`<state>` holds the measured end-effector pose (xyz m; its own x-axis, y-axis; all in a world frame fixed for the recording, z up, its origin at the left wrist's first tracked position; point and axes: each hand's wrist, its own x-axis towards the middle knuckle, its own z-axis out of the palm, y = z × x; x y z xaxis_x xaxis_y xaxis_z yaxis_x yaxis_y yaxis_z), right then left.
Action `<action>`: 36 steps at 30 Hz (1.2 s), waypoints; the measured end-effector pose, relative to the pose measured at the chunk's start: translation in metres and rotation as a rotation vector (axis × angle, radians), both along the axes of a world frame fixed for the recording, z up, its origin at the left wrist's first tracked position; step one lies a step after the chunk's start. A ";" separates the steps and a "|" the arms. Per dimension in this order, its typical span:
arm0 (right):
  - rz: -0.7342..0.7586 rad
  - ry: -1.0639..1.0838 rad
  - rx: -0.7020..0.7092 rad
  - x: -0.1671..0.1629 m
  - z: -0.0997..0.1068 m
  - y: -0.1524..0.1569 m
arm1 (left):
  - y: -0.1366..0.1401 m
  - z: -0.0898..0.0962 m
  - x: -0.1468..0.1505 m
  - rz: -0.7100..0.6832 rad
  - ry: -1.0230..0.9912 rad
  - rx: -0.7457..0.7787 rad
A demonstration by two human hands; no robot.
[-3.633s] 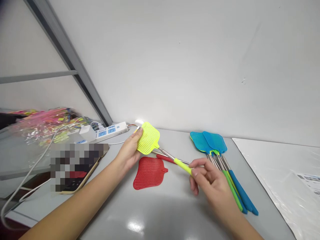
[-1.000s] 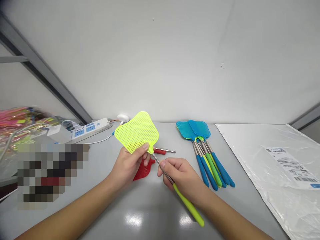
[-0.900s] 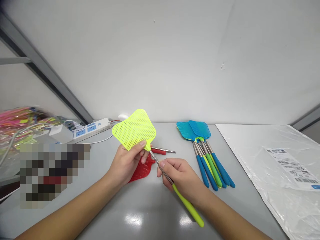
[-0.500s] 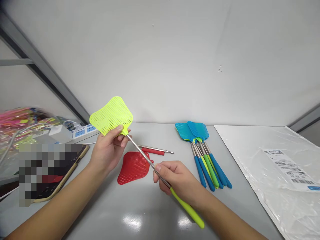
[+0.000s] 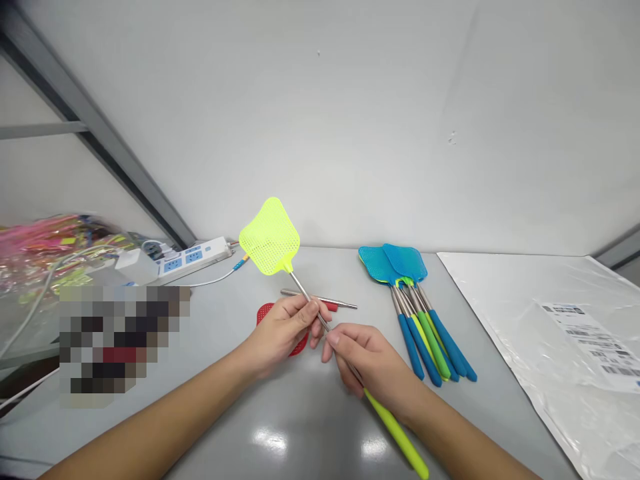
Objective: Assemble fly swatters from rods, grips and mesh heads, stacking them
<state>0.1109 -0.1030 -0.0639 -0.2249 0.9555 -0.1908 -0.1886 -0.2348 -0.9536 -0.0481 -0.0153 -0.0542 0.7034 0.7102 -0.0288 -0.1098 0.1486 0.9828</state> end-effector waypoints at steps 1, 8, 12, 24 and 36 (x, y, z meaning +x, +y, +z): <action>-0.001 0.000 -0.010 0.000 0.001 0.001 | 0.000 0.000 0.000 0.021 0.002 0.011; 0.037 -0.033 -0.004 -0.002 0.009 0.004 | 0.003 0.010 -0.003 0.242 -0.123 -0.029; 0.056 -0.104 -0.008 -0.003 0.015 0.002 | 0.009 0.018 -0.007 0.393 -0.208 -0.029; 0.075 -0.867 0.225 0.020 0.024 -0.016 | 0.055 0.027 -0.035 0.738 -0.424 0.026; -0.248 -1.659 0.609 0.096 -0.003 -0.121 | 0.063 0.040 -0.042 0.782 -0.549 -0.058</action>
<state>0.2074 -0.2239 -0.0670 -0.0376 0.9490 0.3131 0.9929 0.0708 -0.0953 -0.0903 0.0480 -0.0140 -0.0439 0.9926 0.1137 -0.6422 -0.1152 0.7578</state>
